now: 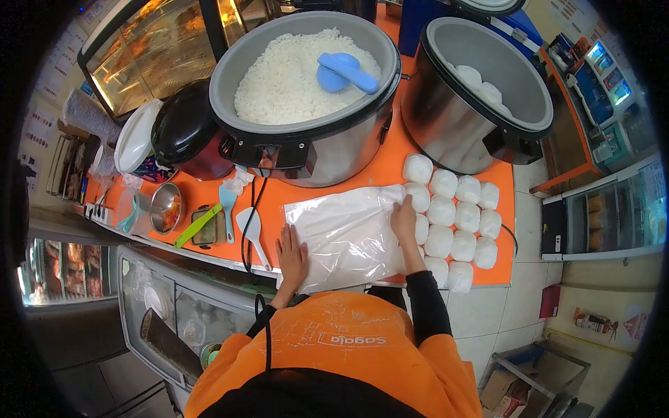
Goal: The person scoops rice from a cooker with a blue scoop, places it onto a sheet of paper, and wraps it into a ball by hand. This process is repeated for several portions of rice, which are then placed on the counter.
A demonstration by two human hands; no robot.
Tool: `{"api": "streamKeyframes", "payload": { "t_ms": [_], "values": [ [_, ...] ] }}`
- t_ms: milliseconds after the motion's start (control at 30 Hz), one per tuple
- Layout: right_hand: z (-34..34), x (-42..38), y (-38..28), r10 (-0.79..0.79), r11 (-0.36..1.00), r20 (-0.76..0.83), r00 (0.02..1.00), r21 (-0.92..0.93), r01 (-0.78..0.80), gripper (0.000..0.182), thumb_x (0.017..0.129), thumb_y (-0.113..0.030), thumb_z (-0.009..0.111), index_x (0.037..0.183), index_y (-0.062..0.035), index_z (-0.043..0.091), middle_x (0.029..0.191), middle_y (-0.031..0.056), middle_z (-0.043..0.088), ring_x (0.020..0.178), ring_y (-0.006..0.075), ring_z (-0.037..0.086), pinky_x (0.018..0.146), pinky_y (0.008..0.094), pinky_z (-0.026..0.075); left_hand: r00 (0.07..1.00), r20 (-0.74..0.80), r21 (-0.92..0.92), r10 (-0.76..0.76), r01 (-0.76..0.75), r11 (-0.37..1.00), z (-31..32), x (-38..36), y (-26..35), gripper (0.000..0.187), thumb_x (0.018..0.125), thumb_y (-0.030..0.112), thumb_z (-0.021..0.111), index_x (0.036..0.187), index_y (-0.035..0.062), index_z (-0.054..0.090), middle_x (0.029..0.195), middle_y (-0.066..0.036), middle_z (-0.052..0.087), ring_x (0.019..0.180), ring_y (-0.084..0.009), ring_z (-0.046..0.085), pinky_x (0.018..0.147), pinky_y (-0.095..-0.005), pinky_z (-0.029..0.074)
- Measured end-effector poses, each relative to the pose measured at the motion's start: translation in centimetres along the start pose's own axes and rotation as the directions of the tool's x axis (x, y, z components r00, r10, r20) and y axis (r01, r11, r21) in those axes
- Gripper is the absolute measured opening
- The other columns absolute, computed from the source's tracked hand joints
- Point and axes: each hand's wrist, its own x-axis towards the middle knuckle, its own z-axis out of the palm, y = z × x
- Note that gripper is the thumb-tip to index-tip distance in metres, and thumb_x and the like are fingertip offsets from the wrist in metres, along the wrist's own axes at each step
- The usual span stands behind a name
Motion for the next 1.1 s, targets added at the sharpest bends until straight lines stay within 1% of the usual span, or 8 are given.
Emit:
{"api": "streamKeyframes", "payload": {
  "t_ms": [167, 300, 400, 533, 633, 767, 867, 1100],
  "values": [
    [-1.4, -0.8, 2.3, -0.059, 0.956, -0.430, 0.901, 0.234, 0.174, 0.034, 0.090, -0.015, 0.046, 0.112, 0.0117, 0.048, 0.102, 0.0272, 0.059, 0.095, 0.0377, 0.058, 0.084, 0.0390, 0.044, 1.000, -0.011, 0.101, 0.008, -0.007, 0.995, 0.1, -0.2, 0.4, 0.059, 0.089, 0.023, 0.044, 0.138, -0.0030, 0.024, 0.143, -0.018, 0.025, 0.135, -0.0301, 0.021, 0.108, -0.0475, 0.014],
    [-5.5, -4.6, 2.4, 0.269, 0.875, -0.456, 0.849, 0.483, -0.018, 0.025, 0.091, -0.012, 0.045, 0.106, 0.0067, 0.052, 0.094, 0.0131, 0.057, 0.088, 0.0203, 0.053, 0.081, 0.0297, 0.041, 1.000, -0.002, 0.081, 0.008, -0.008, 0.997, 0.2, -0.1, 0.4, 0.060, 0.088, 0.023, 0.045, 0.137, -0.0047, 0.025, 0.144, -0.018, 0.023, 0.135, -0.0308, 0.019, 0.108, -0.0517, 0.011],
    [-8.2, -9.5, -2.5, 0.131, 0.792, -0.739, 0.661, 0.479, 0.379, 0.015, 0.089, -0.012, 0.047, 0.096, 0.0015, 0.049, 0.093, 0.0058, 0.049, 0.088, 0.0164, 0.050, 0.078, 0.0287, 0.042, 0.986, 0.140, 0.098, -0.095, 0.082, 0.992, -1.0, 0.3, 0.9, 0.060, 0.088, 0.025, 0.047, 0.139, 0.0018, 0.026, 0.147, -0.016, 0.019, 0.137, -0.0318, 0.015, 0.106, -0.0585, 0.006],
    [-13.4, -12.7, -4.7, 0.108, 0.691, -0.859, 0.501, 0.427, 0.583, 0.015, 0.084, -0.008, 0.056, 0.095, -0.0014, 0.048, 0.093, 0.0052, 0.048, 0.087, 0.0163, 0.049, 0.080, 0.0303, 0.041, 0.925, 0.224, 0.104, 0.308, -0.337, 0.936, -6.5, 1.5, 4.8, 0.057, 0.087, 0.034, 0.050, 0.140, 0.0293, 0.029, 0.150, -0.007, 0.014, 0.137, -0.0319, 0.011, 0.102, -0.0647, 0.003],
    [-16.2, -11.7, -4.6, 0.075, 0.802, -0.903, 0.423, 0.307, 0.512, 0.015, 0.081, -0.004, 0.057, 0.093, -0.0021, 0.049, 0.092, 0.0050, 0.048, 0.087, 0.0159, 0.050, 0.082, 0.0290, 0.041, 0.822, 0.390, 0.010, 0.415, -0.454, 0.891, -0.5, -1.5, 0.8, 0.057, 0.086, 0.039, 0.049, 0.139, 0.0319, 0.030, 0.150, -0.006, 0.014, 0.137, -0.0336, 0.011, 0.102, -0.0651, 0.004],
    [-17.2, -10.6, -5.3, -0.087, 0.814, -0.837, 0.540, 0.252, 0.523, 0.016, 0.079, 0.000, 0.055, 0.093, -0.0022, 0.049, 0.092, 0.0047, 0.048, 0.087, 0.0149, 0.050, 0.082, 0.0275, 0.040, 0.896, 0.376, 0.157, 0.237, -0.314, 0.936, -0.8, -1.7, 1.9, 0.060, 0.084, 0.037, 0.051, 0.139, 0.0328, 0.029, 0.149, -0.006, 0.018, 0.137, -0.0314, 0.011, 0.103, -0.0642, 0.003],
    [-16.4, -10.8, -7.1, -0.126, 0.787, -0.839, 0.529, 0.240, 0.568, 0.015, 0.080, 0.000, 0.053, 0.094, -0.0017, 0.049, 0.093, 0.0050, 0.049, 0.086, 0.0142, 0.050, 0.080, 0.0256, 0.040, 0.753, 0.451, -0.376, 0.478, -0.326, 0.867, -1.2, -0.7, 5.5, 0.064, 0.083, 0.038, 0.052, 0.141, 0.0317, 0.026, 0.149, -0.007, 0.016, 0.138, -0.0326, 0.007, 0.101, -0.0666, 0.003],
    [-17.0, -10.2, -6.2, 0.048, 0.750, -0.833, 0.552, 0.394, 0.531, 0.010, 0.088, -0.006, 0.047, 0.097, -0.0017, 0.049, 0.096, 0.0062, 0.051, 0.089, 0.0141, 0.051, 0.082, 0.0258, 0.042, 0.765, 0.463, -0.017, 0.448, -0.498, 0.867, 0.2, -1.9, 4.8, 0.060, 0.085, 0.036, 0.047, 0.141, 0.0335, 0.024, 0.150, -0.003, 0.015, 0.137, -0.0274, 0.015, 0.102, -0.0656, 0.002]
  ]
}}
